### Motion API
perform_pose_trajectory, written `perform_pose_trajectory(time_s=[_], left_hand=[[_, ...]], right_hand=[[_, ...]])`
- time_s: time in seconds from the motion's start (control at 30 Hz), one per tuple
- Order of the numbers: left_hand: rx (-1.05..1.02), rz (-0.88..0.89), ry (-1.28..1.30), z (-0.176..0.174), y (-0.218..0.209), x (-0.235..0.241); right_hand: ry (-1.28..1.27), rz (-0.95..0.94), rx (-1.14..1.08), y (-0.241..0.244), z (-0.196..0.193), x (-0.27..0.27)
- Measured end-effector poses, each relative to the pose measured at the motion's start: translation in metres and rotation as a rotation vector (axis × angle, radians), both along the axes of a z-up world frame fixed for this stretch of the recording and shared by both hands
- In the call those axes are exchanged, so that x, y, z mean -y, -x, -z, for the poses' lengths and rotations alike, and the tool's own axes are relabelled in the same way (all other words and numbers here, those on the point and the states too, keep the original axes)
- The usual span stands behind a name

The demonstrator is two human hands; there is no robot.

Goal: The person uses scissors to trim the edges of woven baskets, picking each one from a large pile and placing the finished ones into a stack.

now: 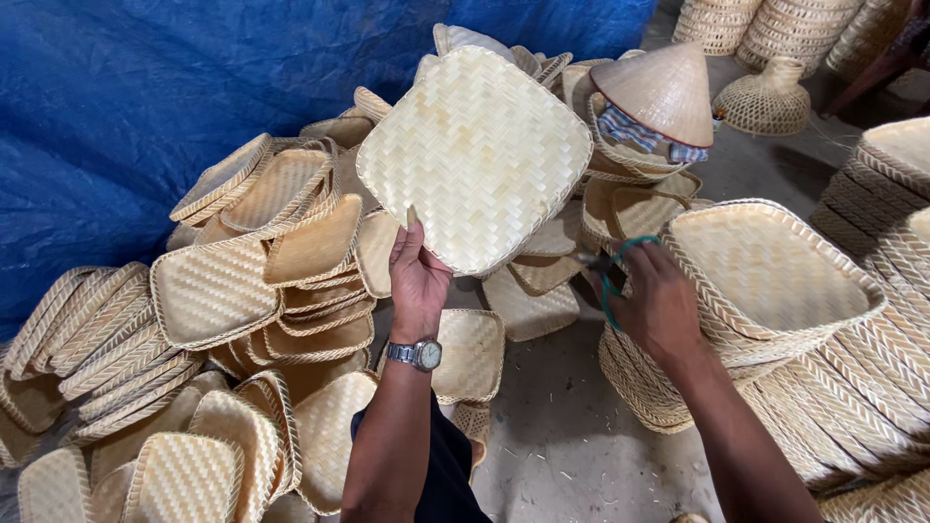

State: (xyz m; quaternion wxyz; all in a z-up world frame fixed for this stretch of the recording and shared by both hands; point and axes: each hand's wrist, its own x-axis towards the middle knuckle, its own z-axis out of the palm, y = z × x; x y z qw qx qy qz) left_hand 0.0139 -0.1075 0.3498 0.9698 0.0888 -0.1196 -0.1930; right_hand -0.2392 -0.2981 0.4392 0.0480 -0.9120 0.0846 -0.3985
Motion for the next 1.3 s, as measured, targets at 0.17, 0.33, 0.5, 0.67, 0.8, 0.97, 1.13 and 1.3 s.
perform_pose_trajectory(time_s=[0.17,0.33,0.5,0.67,0.8,0.97,1.13,1.3], left_hand=[[-0.101,-0.046,0.016,0.001,-0.012,-0.009],[-0.16,-0.038,0.08,0.003,-0.024,-0.022],[-0.278,-0.064,0.104,0.008,-0.041,-0.037],[-0.328,-0.078,0.122,0.016,-0.051,-0.048],[-0.369,-0.123,0.104,0.019,-0.053,-0.052],[-0.287,-0.207,0.163,0.008,-0.041,-0.051],[-0.153,-0.288,0.133,-0.012,-0.019,-0.047],[-0.004,-0.284,0.138,-0.024,-0.004,-0.047]], right_hand=[[0.192,0.145,-0.045,-0.033,-0.026,-0.008],[0.243,0.158,-0.084,-0.052,-0.035,-0.015],[0.253,0.053,0.017,-0.067,-0.039,-0.027],[0.227,0.015,-0.021,-0.078,-0.04,-0.04],[0.205,0.066,-0.118,-0.091,-0.039,-0.045],[0.155,0.122,-0.148,-0.113,-0.035,-0.05],[0.122,0.123,-0.177,-0.134,-0.034,-0.054],[0.102,0.164,-0.147,-0.149,-0.032,-0.059]])
